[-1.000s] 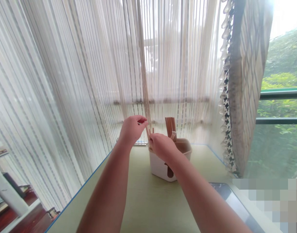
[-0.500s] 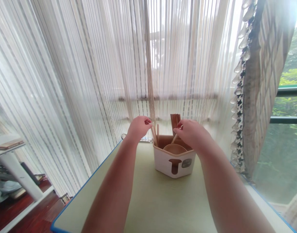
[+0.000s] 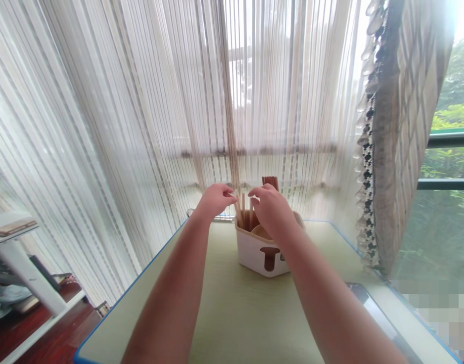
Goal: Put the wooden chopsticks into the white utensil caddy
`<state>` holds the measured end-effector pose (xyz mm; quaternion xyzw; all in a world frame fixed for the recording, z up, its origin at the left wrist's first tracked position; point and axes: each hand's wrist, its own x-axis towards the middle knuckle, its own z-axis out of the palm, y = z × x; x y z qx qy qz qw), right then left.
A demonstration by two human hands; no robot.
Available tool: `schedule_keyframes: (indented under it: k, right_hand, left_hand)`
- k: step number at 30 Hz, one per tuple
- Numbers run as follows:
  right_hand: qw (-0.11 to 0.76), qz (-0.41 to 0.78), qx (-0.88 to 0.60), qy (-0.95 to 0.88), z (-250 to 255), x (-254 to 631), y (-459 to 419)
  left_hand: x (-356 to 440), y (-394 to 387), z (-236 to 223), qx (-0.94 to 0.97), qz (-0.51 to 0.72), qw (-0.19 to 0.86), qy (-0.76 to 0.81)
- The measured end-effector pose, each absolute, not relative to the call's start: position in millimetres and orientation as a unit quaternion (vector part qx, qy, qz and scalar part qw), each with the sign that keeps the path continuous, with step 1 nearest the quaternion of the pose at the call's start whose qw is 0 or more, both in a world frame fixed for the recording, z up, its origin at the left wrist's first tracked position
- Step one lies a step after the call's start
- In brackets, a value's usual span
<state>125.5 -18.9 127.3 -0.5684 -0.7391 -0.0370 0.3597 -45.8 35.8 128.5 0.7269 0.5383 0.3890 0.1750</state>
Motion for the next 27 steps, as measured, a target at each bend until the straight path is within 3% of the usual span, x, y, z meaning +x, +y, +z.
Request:
schedule_keyframes:
  k: [6, 19, 27]
  right_hand:
    - [0.413, -0.056, -0.548, -0.725, 110, 109, -7]
    - [0.411, -0.046, -0.576, -0.705, 97, 105, 4]
    - [0.357, -0.036, -0.569, -0.740, 94, 103, 9]
  left_hand:
    - [-43, 35, 126, 0.743, 0.371, 0.181, 0.527]
    - [-40, 37, 125, 0.739, 0.365, 0.218, 0.522]
    - [-42, 40, 123, 0.745, 0.360, 0.219, 0.517]
